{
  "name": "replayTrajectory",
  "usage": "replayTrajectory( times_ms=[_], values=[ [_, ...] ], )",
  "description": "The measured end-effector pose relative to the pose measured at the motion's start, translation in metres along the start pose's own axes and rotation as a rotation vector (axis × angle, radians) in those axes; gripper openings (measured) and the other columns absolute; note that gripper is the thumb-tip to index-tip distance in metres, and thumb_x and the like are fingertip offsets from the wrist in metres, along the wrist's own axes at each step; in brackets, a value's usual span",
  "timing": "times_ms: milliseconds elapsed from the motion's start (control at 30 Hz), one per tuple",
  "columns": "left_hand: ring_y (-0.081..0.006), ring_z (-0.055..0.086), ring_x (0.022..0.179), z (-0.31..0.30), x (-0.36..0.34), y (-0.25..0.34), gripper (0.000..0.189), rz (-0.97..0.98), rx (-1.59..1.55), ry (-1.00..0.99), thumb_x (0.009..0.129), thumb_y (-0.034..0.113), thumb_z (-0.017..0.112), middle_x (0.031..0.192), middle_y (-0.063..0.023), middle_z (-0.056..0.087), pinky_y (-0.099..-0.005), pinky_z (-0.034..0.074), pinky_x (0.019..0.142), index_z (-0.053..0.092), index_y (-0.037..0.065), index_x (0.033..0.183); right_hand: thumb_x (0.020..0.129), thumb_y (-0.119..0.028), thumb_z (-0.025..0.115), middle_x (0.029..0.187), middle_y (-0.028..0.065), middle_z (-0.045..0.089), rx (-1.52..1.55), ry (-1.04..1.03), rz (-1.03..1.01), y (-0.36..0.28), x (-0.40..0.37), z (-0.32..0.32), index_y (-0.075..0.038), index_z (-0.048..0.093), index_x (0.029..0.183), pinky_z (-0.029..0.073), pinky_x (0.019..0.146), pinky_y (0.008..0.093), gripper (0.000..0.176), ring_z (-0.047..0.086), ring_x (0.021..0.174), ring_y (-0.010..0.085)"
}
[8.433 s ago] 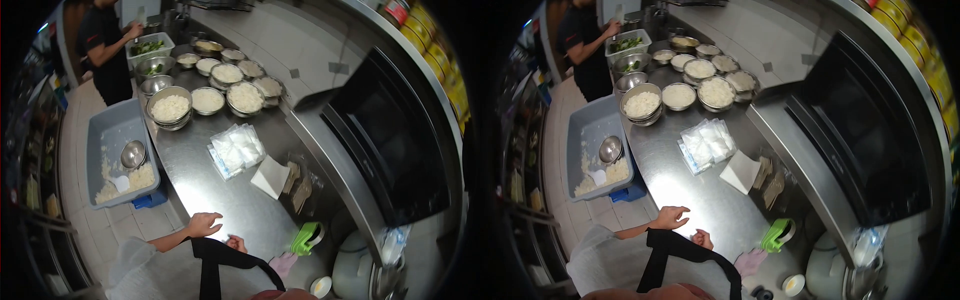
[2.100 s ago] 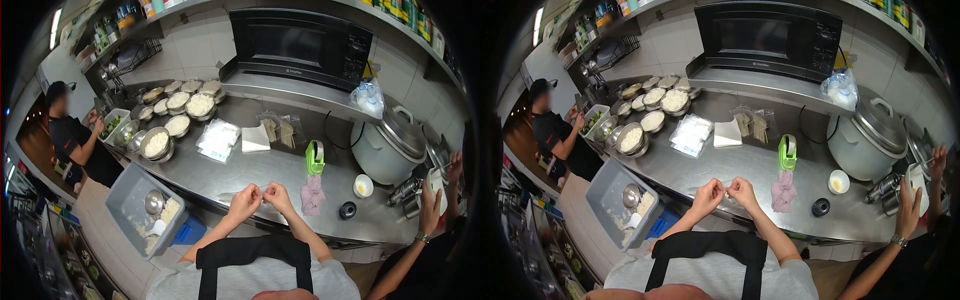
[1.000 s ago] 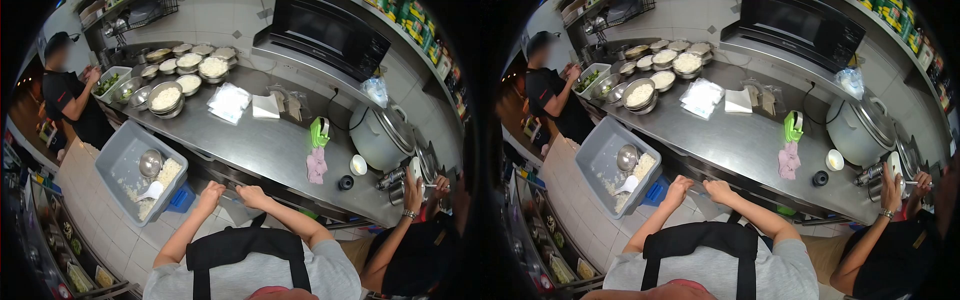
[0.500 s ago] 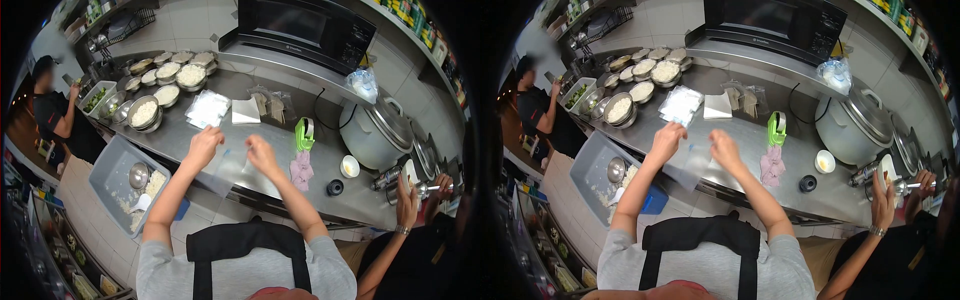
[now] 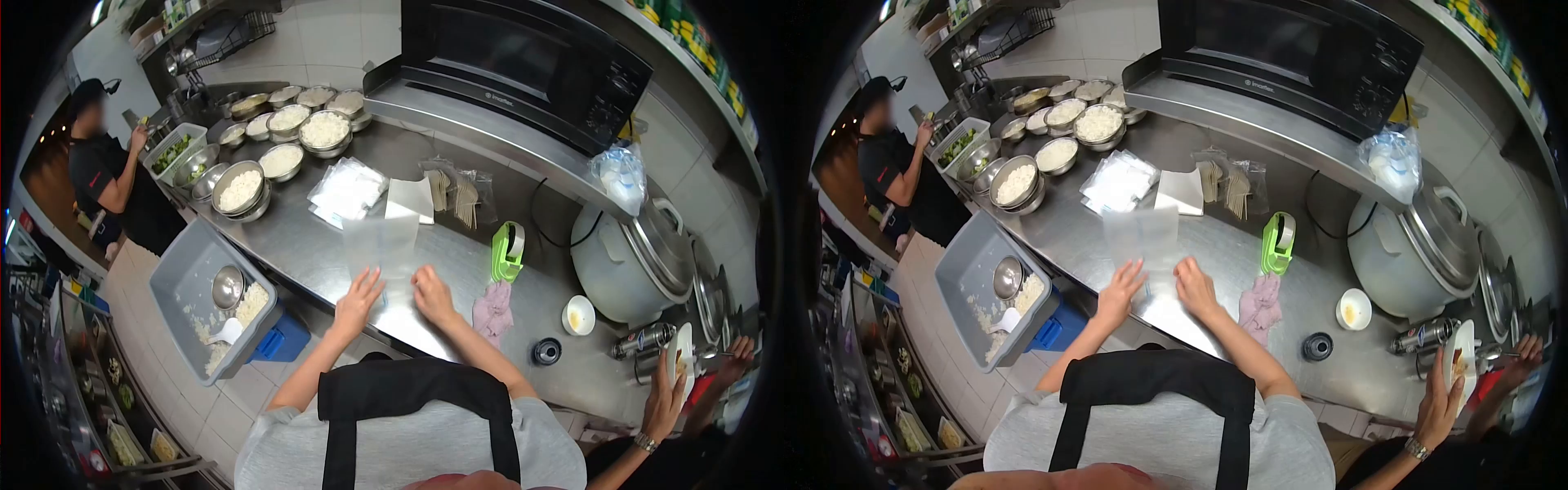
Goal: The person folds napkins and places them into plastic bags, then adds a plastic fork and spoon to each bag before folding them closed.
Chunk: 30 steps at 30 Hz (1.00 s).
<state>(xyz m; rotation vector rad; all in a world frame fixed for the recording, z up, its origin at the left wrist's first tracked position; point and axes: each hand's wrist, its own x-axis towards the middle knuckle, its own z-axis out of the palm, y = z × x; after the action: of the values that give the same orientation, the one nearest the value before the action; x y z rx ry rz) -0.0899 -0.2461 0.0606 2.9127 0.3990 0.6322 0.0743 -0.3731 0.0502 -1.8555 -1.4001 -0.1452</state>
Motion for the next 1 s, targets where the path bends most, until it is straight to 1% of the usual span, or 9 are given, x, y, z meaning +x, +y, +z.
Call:
replayTrajectory(
  times_ms=[133,233,300,433,467,567,833,900,1000],
  values=[
    [-0.0264,0.036,0.124,0.025,-0.009,0.005,0.061,-0.115,-0.062,0.018,0.067,-0.009,0.049,0.137,-0.0024,0.035,-0.0303,0.053,0.074,0.047,0.013,0.123,0.072,-0.006,0.057,0.085,0.0108,0.050,0.182,-0.247,0.005,0.010,0.000,0.004,-0.006,0.052,0.083,0.044,0.059,0.0368,0.013,0.055,0.069,0.0286],
    [-0.0290,0.032,0.126,0.042,-0.005,0.000,0.058,-0.065,-0.060,-0.116,0.069,-0.007,0.049,0.140,-0.0040,0.031,-0.0300,0.053,0.076,0.047,0.012,0.123,0.073,-0.010,0.060,0.081,0.0107,0.052,0.319,-0.182,0.093,0.048,0.034,0.004,-0.004,0.054,0.084,0.044,0.061,0.0360,0.014,0.056,0.068,0.0276],
    [-0.0308,0.029,0.128,0.064,-0.006,-0.007,0.055,0.016,-0.108,-0.139,0.071,-0.006,0.048,0.141,-0.0072,0.027,-0.0302,0.053,0.077,0.047,0.012,0.123,0.074,-0.012,0.061,0.082,0.0128,0.054,0.261,-0.018,0.191,0.075,0.072,0.007,-0.002,0.055,0.084,0.044,0.064,0.0367,0.015,0.056,0.073,0.0292],
    [-0.0291,0.027,0.129,0.037,0.002,-0.003,0.031,0.108,-0.319,-0.250,0.075,0.004,0.052,0.142,-0.0105,0.025,-0.0350,0.050,0.083,0.062,0.011,0.104,0.071,-0.010,0.063,0.088,0.0157,0.057,-0.184,0.033,-0.122,0.116,0.136,0.041,-0.001,0.056,0.085,0.045,0.072,0.0406,0.018,0.056,0.081,0.0336],
    [-0.0286,0.027,0.129,0.025,0.001,-0.005,0.023,0.113,-0.449,-0.247,0.074,0.003,0.052,0.142,-0.0102,0.026,-0.0358,0.047,0.087,0.065,0.009,0.092,0.069,-0.008,0.064,0.089,0.0157,0.057,-0.215,-0.025,-0.129,0.122,0.144,0.050,0.000,0.056,0.085,0.046,0.073,0.0417,0.019,0.056,0.084,0.0340],
    [-0.0286,0.027,0.130,0.002,-0.004,-0.025,0.024,0.202,-0.524,-0.314,0.073,0.002,0.051,0.141,-0.0105,0.027,-0.0352,0.045,0.090,0.064,0.008,0.091,0.068,-0.006,0.062,0.088,0.0170,0.057,-0.338,-0.302,-0.087,0.126,0.158,0.059,-0.001,0.056,0.083,0.046,0.072,0.0421,0.017,0.056,0.084,0.0349],
    [-0.0287,0.046,0.113,-0.033,-0.026,-0.094,0.025,-0.074,-0.678,-0.177,0.073,0.003,0.053,0.128,-0.0120,0.047,-0.0352,0.042,0.089,0.064,0.007,0.095,0.070,-0.009,0.057,0.075,0.0206,0.060,-0.254,-0.292,-0.014,0.155,0.175,0.071,0.001,0.062,0.073,0.045,0.067,0.0431,0.012,0.059,0.074,0.0361],
    [-0.0311,0.048,0.111,-0.034,-0.022,-0.106,0.024,-0.112,-0.767,-0.219,0.075,0.004,0.051,0.126,-0.0125,0.048,-0.0366,0.044,0.086,0.063,0.007,0.096,0.070,-0.012,0.055,0.074,0.0218,0.059,-0.250,-0.301,0.077,0.161,0.178,0.073,0.001,0.063,0.073,0.045,0.067,0.0426,0.015,0.058,0.074,0.0366],
    [-0.0236,0.053,0.106,-0.030,-0.007,-0.113,0.025,-0.168,-0.966,-0.281,0.079,0.004,0.051,0.123,-0.0109,0.050,-0.0310,0.047,0.081,0.062,0.008,0.101,0.070,-0.011,0.054,0.079,0.0212,0.061,-0.233,-0.354,0.274,0.161,0.181,0.069,-0.003,0.066,0.077,0.046,0.070,0.0430,0.016,0.061,0.077,0.0346]
  ],
)
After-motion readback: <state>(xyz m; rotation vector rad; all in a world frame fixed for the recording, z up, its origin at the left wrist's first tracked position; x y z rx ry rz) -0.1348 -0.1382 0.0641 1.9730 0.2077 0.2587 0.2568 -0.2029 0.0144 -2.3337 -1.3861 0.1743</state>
